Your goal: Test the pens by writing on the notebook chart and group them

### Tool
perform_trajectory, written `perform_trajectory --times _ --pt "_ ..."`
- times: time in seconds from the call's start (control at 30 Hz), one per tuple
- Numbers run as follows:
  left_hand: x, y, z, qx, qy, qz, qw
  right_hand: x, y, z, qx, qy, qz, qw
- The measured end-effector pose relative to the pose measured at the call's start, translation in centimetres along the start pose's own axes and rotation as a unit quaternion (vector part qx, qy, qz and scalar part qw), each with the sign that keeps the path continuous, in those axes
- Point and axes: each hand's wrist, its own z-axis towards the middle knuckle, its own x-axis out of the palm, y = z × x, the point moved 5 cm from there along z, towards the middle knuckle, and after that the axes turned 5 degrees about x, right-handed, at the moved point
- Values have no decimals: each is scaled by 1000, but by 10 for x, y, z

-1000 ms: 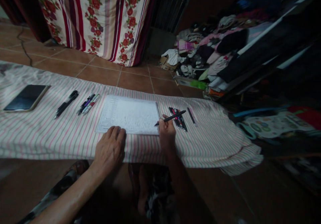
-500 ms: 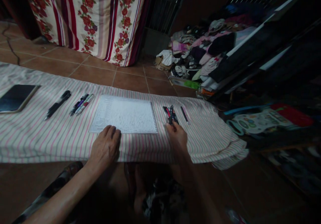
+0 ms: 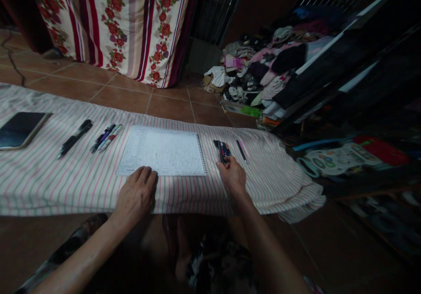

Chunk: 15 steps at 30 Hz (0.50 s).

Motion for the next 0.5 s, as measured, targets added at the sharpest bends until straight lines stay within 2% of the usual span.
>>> perform_trajectory --times 0.27,0.5 --pt "0 1 -1 -5 -9 -10 1000 8 2 16 -5 25 -65 998" --pt "1 1 -1 -2 -9 -5 1000 2 -6 32 3 25 -95 995"
